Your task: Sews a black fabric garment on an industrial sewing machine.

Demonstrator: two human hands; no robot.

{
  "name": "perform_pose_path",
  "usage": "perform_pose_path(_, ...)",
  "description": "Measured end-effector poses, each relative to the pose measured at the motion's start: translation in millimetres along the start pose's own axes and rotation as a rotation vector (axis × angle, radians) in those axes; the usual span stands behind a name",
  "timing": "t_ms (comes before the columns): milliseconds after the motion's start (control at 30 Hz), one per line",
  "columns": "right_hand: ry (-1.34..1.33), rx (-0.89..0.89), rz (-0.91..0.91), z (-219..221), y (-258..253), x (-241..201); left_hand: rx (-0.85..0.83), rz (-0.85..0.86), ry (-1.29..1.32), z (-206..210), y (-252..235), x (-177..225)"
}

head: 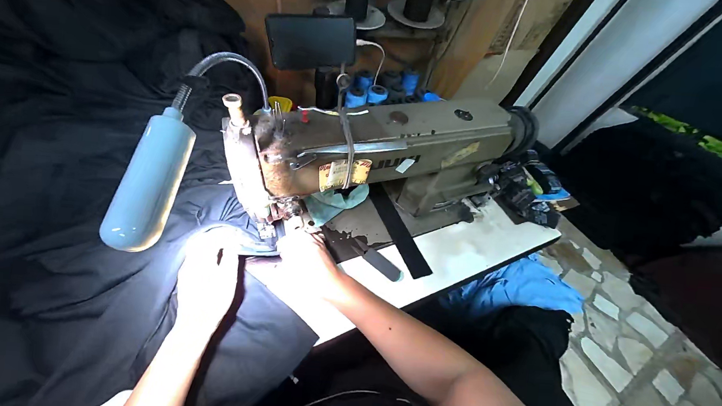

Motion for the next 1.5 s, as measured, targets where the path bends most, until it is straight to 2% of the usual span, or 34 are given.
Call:
perform_pose_path(67,0.046,-0.053,0.017,0.8,-0.6,-1.4,-0.045,-0.083,0.245,-12.5,10.7,0.8)
perform_pose_path(133,0.04,-0.108,0.002,3.7,-1.4,1.1,-0.164,-0.149,0.277,-22.1,16.2,0.2)
perform_pose_path(200,0.011,-0.068,-0.027,11.0,0.3,10.0,-0.308,-0.068,0.072,-29.4,21.4,4.0)
perform_pose_path(267,-0.043,-0.029,-0.049,10.3,6.6,11.6,-0.476,0.041,-0.249,-30.1,30.7,23.2)
perform_pose_path(333,-0.061,0.056,-0.117,12.3,19.9,13.7,-0.573,0.226,-0.413,-20.4,46.8,49.4)
perform_pose_path(433,0.074,0.123,-0.288,5.6,38.7,6.0,-0.438,0.543,-0.345,6.0,68.7,57.8)
perform_pose_path(500,0.154,0.173,-0.46,7.9,58.5,6.0,-0.394,0.566,-0.279,19.6,82.2,48.3)
perform_pose_path(567,0.193,0.225,-0.555,8.6,71.8,6.1,-0.299,0.594,-0.249,25.3,89.3,39.6)
perform_pose_path(667,0.19,0.255,-0.564,8.1,76.2,4.1,-0.302,0.583,-0.191,21.7,87.5,36.6)
perform_pose_path(733,0.187,0.243,-0.566,5.6,74.2,0.8,-0.351,0.502,-0.132,14.3,79.1,37.3)
perform_pose_path(833,0.191,0.197,-0.53,4.6,74.4,-1.5,-0.325,0.398,-0.095,7.4,58.6,34.1)
perform_pose_path(900,0.165,0.192,-0.517,5.3,75.4,-0.8,-0.349,0.41,-0.115,13.0,44.8,30.8)
perform_pose_path(1000,0.162,0.196,-0.507,6.2,75.4,-2.5,-0.361,0.541,-0.271,30.4,33.2,20.6)
perform_pose_path(1067,0.179,0.192,-0.49,6.7,75.8,-4.7,-0.416,0.523,-0.358,32.6,31.7,16.7)
perform_pose_path(1200,0.161,0.188,-0.48,8.6,75.5,-8.8,-0.37,0.563,-0.329,25.8,34.4,8.3)
perform_pose_path(1333,0.166,0.134,-0.448,7.7,76.5,-9.7,-0.399,0.525,-0.32,21.4,36.4,9.0)
perform_pose_path(1500,0.16,0.166,-0.437,7.8,77.5,-8.7,-0.451,0.443,-0.359,24.2,36.5,11.7)
Point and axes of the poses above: each hand's wrist, its own y-axis away from the middle knuckle, its own z-axis out of the palm, x = y × z, the point moved 3 cm from there along -y, towards the middle knuckle, and after that the axes turned 3 degrees about y, right-handed, at the moved point
